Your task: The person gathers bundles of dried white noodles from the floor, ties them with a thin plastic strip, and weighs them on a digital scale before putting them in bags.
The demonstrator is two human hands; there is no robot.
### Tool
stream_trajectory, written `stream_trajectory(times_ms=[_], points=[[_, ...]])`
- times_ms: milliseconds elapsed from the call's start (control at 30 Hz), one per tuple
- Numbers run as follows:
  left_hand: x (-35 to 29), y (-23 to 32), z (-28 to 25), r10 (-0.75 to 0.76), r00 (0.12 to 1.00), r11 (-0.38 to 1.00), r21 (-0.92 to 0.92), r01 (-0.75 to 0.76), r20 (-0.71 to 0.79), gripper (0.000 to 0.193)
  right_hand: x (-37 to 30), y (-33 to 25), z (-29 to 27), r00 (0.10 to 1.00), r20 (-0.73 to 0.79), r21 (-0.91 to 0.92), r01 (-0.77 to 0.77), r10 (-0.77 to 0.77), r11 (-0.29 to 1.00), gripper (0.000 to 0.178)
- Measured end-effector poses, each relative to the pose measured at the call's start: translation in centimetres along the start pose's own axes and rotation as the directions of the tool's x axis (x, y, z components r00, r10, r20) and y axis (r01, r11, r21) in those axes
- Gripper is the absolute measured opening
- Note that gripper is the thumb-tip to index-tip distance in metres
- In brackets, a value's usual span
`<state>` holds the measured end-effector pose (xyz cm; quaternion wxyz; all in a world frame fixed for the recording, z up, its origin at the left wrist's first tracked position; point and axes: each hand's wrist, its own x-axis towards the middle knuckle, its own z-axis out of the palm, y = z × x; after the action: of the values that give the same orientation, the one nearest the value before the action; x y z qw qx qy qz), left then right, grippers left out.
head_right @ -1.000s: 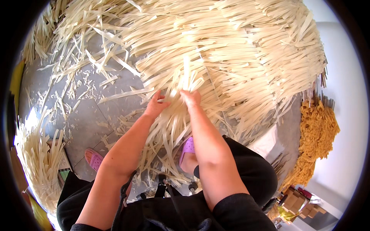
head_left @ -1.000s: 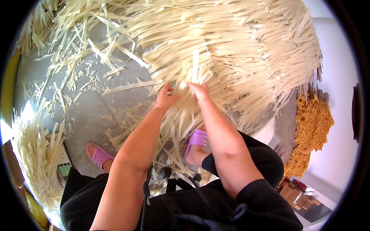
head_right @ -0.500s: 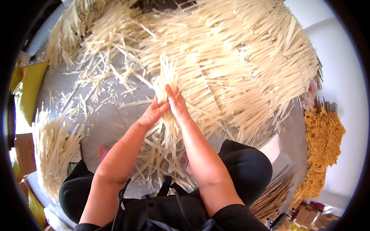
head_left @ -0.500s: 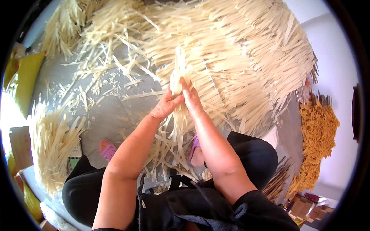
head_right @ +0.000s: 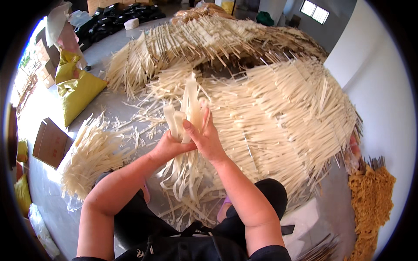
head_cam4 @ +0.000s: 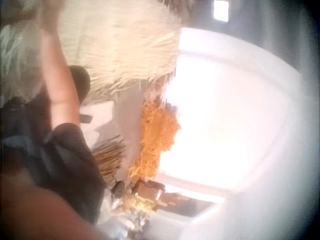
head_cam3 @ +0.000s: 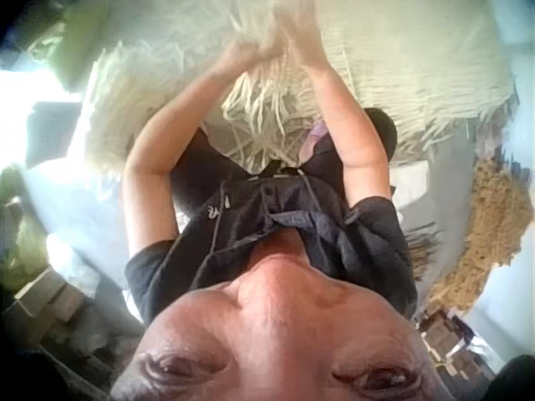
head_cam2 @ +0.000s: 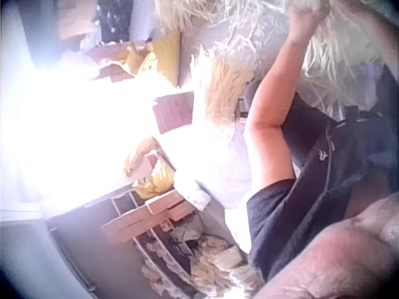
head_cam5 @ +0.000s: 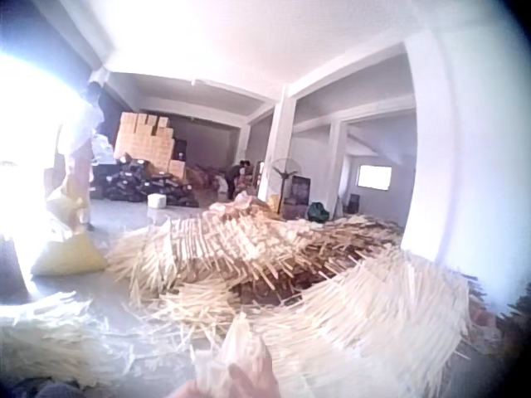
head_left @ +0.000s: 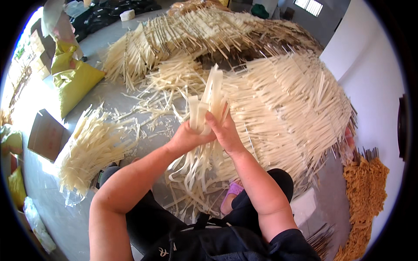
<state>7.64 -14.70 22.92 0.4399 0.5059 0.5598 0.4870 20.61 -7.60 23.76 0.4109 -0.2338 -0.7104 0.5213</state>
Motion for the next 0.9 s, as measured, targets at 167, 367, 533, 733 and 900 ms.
stream_trajectory(times_ms=[167,367,533,733,900], points=[[-4.3,-2.9,-0.4,-0.133,0.981,0.859,-0.476,0.186,0.143,0.037,2.5,-11.3,4.1,0.944,-0.117,0.386,-0.243,0.308,0.89,0.058],[-5.0,-2.6,1.2,-0.072,0.963,0.576,-0.778,0.252,0.259,0.038,1.2,-2.1,4.7,0.988,0.002,-0.083,0.155,-0.155,0.984,0.023],[-5.7,-1.6,-0.1,-0.112,0.935,0.579,-0.742,0.337,0.337,0.038,1.6,-0.6,5.6,0.992,-0.102,-0.222,0.053,-0.077,0.974,0.026],[-5.0,-2.1,-1.8,-0.026,0.956,0.723,-0.655,0.22,0.293,0.033,6.2,-4.1,6.9,0.944,0.043,-0.044,0.33,-0.328,0.943,0.038],[-4.6,-0.3,-3.2,0.042,0.979,0.721,-0.684,0.107,0.198,0.028,7.8,-5.9,5.8,0.784,0.587,-0.201,-0.099,0.201,0.975,0.029]])
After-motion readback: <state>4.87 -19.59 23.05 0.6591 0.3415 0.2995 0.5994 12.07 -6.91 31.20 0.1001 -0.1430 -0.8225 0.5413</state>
